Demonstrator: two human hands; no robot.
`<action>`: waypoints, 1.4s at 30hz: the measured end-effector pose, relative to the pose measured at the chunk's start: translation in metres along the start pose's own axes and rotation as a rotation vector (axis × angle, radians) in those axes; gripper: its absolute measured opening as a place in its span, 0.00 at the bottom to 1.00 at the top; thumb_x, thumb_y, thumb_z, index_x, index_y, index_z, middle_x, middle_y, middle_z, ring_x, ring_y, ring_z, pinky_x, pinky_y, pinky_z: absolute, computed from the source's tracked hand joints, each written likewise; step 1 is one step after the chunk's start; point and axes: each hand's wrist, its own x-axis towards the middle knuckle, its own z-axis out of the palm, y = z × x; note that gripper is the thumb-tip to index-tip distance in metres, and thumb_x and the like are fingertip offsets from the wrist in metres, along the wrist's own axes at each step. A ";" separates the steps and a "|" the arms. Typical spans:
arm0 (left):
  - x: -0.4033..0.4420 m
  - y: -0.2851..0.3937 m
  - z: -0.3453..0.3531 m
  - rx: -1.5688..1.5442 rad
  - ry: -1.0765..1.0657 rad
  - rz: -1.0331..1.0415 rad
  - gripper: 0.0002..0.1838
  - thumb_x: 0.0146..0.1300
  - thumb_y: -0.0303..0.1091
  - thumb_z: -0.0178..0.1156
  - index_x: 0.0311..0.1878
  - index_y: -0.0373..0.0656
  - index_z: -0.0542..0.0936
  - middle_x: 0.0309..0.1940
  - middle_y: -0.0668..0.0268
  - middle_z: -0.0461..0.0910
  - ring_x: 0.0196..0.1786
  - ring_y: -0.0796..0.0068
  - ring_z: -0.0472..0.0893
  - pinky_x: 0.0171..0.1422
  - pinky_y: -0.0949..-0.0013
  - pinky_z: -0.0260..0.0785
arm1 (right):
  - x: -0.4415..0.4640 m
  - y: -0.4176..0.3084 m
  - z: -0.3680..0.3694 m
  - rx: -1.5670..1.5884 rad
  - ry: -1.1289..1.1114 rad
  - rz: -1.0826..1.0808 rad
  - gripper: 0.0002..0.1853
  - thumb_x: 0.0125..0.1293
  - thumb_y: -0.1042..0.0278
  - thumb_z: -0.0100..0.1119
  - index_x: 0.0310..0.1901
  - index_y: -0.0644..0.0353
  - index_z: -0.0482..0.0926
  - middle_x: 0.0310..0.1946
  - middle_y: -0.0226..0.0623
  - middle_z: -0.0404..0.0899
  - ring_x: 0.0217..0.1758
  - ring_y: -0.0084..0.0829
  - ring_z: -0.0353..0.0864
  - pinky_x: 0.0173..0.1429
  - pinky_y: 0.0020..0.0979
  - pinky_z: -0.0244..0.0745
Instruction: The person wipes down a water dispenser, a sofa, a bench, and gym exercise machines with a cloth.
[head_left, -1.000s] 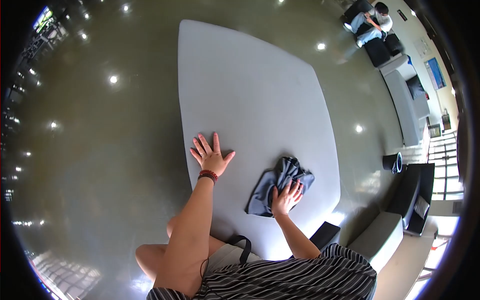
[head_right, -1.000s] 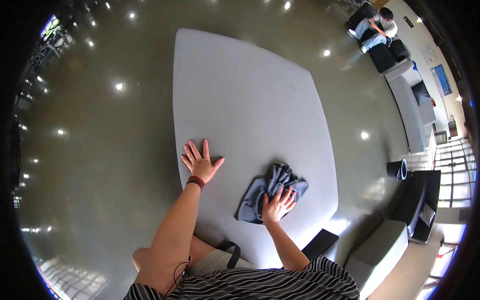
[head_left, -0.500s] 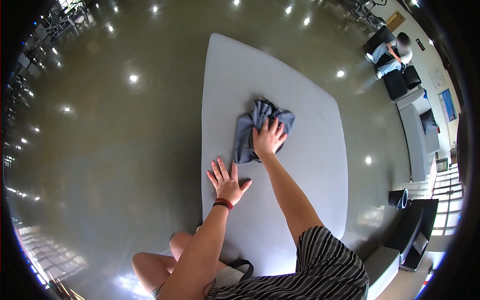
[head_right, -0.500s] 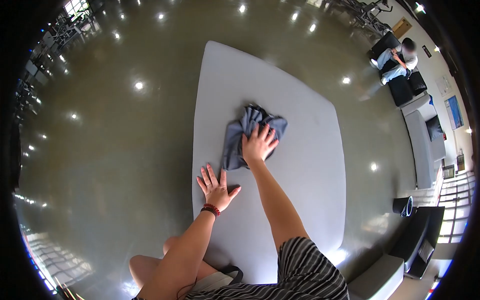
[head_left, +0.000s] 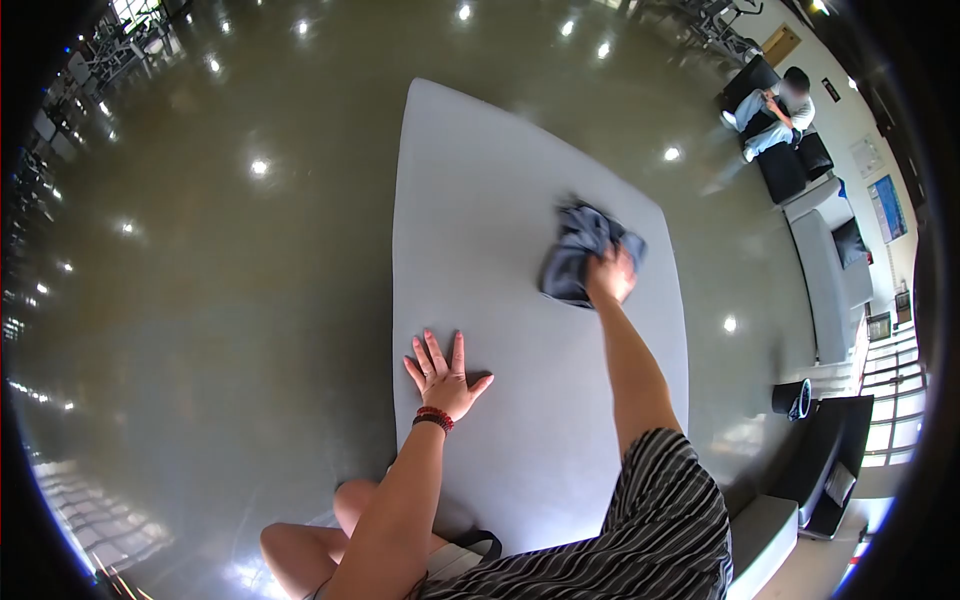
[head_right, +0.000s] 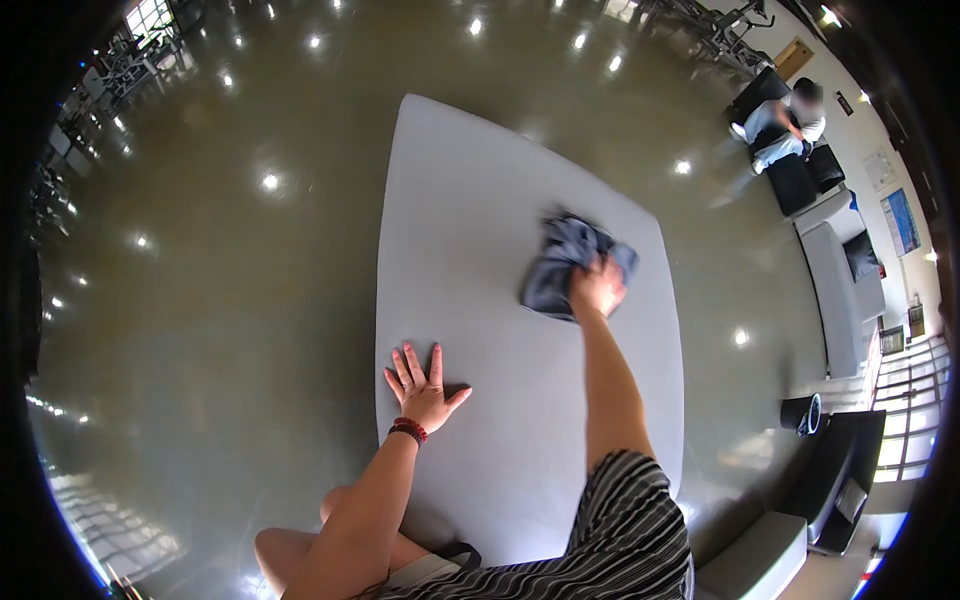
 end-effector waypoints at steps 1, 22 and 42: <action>0.000 0.001 -0.001 0.005 -0.013 -0.007 0.55 0.56 0.75 0.50 0.77 0.57 0.38 0.74 0.45 0.19 0.75 0.37 0.19 0.70 0.28 0.16 | -0.005 0.039 -0.001 -0.078 0.022 0.089 0.30 0.63 0.44 0.53 0.66 0.42 0.69 0.70 0.32 0.61 0.73 0.36 0.57 0.71 0.47 0.54; -0.009 -0.035 -0.027 -0.130 -0.043 0.207 0.48 0.64 0.69 0.46 0.77 0.49 0.45 0.77 0.51 0.32 0.79 0.49 0.30 0.78 0.45 0.26 | -0.334 0.033 -0.059 -0.077 -0.067 0.293 0.46 0.55 0.33 0.60 0.69 0.57 0.62 0.72 0.49 0.52 0.77 0.53 0.44 0.72 0.61 0.44; -0.041 -0.151 -0.080 -1.203 0.172 0.148 0.28 0.69 0.44 0.57 0.66 0.38 0.67 0.61 0.50 0.74 0.61 0.61 0.77 0.64 0.65 0.69 | -0.216 -0.191 -0.034 -0.143 -0.197 -0.253 0.40 0.67 0.34 0.44 0.73 0.52 0.57 0.75 0.45 0.47 0.78 0.48 0.41 0.75 0.58 0.39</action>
